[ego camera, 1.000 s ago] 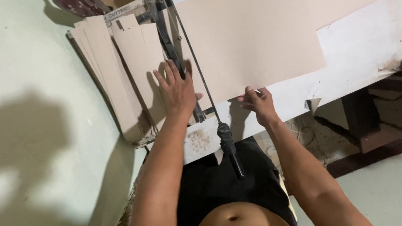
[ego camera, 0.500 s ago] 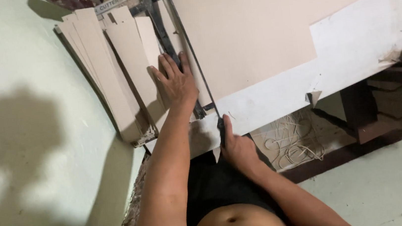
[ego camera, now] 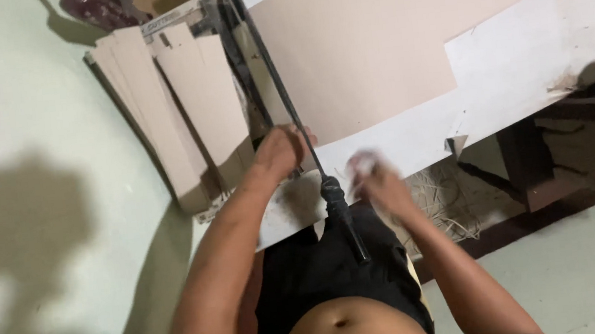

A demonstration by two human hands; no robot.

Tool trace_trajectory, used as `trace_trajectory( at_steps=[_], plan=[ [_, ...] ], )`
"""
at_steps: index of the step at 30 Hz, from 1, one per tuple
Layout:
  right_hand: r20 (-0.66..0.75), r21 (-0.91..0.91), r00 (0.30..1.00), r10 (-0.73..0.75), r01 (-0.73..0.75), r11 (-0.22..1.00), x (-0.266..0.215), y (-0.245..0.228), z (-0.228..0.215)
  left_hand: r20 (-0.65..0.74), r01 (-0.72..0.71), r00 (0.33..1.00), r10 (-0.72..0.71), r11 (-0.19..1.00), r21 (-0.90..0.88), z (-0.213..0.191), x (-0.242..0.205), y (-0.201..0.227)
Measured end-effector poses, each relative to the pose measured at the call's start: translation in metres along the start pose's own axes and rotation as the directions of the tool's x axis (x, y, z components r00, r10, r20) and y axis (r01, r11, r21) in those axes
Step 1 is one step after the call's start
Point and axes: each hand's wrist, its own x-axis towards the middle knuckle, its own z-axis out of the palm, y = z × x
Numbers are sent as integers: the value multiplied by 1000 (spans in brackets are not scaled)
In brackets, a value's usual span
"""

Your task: The person uses a manual guillotine paper cutter to slice a large sheet of cardboard into smaller rectangular pieces. They repeatedly align the sheet, pull down the cutting lever, and stack the cut pieces on the table.

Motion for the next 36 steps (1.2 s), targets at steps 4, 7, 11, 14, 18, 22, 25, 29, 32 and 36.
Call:
trace_trajectory(
  at_steps=[4, 7, 11, 14, 18, 22, 25, 29, 32, 36],
  plan=[
    [-128, 539, 950, 285, -175, 824, 145, 124, -9, 166, -250, 953, 255, 347, 904, -12, -62, 30],
    [-13, 799, 976, 217, -120, 589, 157, 132, -22, 236, -262, 963, 132, 234, 936, -38, -98, 27],
    [-110, 807, 985, 136, 8, 591, 137, 156, -13, 82, -98, 995, 64, 314, 944, -77, -103, 60],
    [-131, 681, 986, 105, 13, 732, 123, 128, 8, -99, 104, 995, -34, 403, 909, -68, -80, 83],
    [-156, 578, 985, 74, 30, 815, 135, 100, 15, -367, 433, 901, -229, 439, 787, -52, -43, 123],
    [-128, 516, 989, 73, 4, 856, 143, 89, 9, -364, 454, 889, -279, 423, 784, -47, -21, 102],
    [-63, 91, 993, 97, -91, 992, 117, 66, -3, -396, 494, 868, -301, 423, 760, -39, -14, 99],
    [3, -359, 1000, -17, 17, 933, -15, -70, -9, -409, 519, 852, -326, 440, 733, -38, -7, 91],
    [96, -501, 994, 54, 2, 865, -58, -56, 33, -386, 517, 853, -350, 476, 711, -40, -9, 97],
    [76, -737, 981, -178, 176, 652, 33, 98, 101, -375, 522, 852, -366, 527, 671, -40, -5, 96]
  ],
)
